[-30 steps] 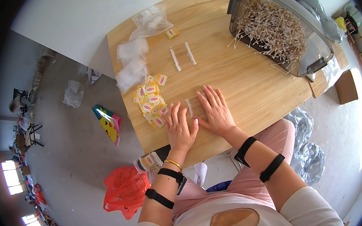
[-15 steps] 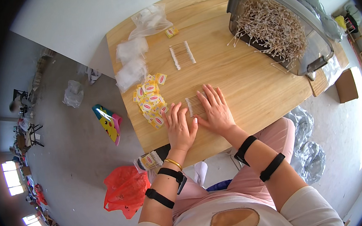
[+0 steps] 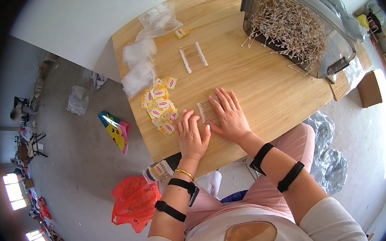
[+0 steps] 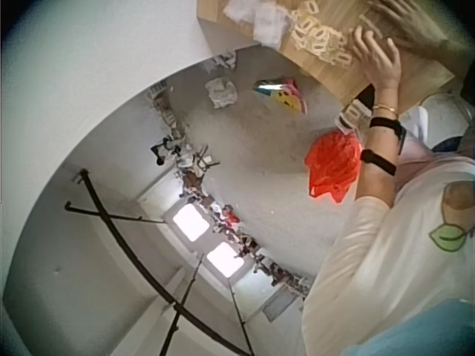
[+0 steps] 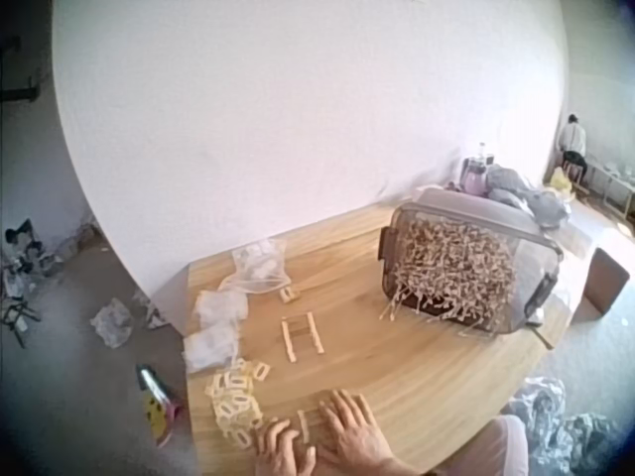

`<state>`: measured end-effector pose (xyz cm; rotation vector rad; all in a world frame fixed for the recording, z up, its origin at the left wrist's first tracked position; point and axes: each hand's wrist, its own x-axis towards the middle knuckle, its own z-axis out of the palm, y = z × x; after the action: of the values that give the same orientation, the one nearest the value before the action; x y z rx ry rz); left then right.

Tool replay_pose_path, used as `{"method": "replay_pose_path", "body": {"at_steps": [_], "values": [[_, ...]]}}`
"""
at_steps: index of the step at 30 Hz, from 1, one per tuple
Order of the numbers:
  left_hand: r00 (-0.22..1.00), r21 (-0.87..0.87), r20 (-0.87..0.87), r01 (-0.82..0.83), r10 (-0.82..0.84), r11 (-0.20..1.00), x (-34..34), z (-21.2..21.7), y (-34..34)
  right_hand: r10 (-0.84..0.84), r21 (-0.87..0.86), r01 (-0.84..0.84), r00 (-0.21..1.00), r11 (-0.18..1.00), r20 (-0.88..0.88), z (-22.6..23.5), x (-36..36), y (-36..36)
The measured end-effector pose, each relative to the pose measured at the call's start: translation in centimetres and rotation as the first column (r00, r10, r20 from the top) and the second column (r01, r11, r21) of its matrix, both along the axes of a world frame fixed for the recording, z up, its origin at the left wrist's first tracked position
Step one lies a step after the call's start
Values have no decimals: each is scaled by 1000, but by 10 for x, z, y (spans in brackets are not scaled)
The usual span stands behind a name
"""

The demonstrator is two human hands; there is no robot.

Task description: Arranging cotton swabs and packaging them into small plastic bags.

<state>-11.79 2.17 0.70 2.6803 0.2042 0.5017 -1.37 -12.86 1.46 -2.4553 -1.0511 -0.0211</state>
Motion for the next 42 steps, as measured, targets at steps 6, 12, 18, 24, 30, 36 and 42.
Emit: {"method": "replay_pose_path", "body": {"at_steps": [6, 12, 18, 24, 30, 36, 42], "values": [[1000, 16, 6, 1, -1, 1000, 0, 1, 0, 1, -4, -1, 1000, 1000, 4, -1, 0, 1], [1000, 7, 14, -2, 1, 1000, 0, 1, 0, -9, 27, 8, 1000, 1000, 23, -2, -1, 1], [1000, -3, 25, 8, -8, 1000, 0, 2, -1, -9, 34, 8, 1000, 999, 16, -1, 0, 0], [1000, 1, 8, 2, -2, 1000, 0, 3, -1, -10, 28, 10, 1000, 1000, 13, 0, 0, 1], [1000, -5, 2, 3, -3, 1000, 0, 3, -1, -5, 8, 5, 1000, 1000, -2, 0, -1, 0], [1000, -8, 13, -7, 7, 1000, -1, 2, 0, -15, 112, 13, 1000, 994, 16, 1, -2, 0], [1000, 27, 15, 0, 0, 1000, 0, 3, 0, 73, 241, -85, 996, 967, 57, -5, 2, -7]]}}
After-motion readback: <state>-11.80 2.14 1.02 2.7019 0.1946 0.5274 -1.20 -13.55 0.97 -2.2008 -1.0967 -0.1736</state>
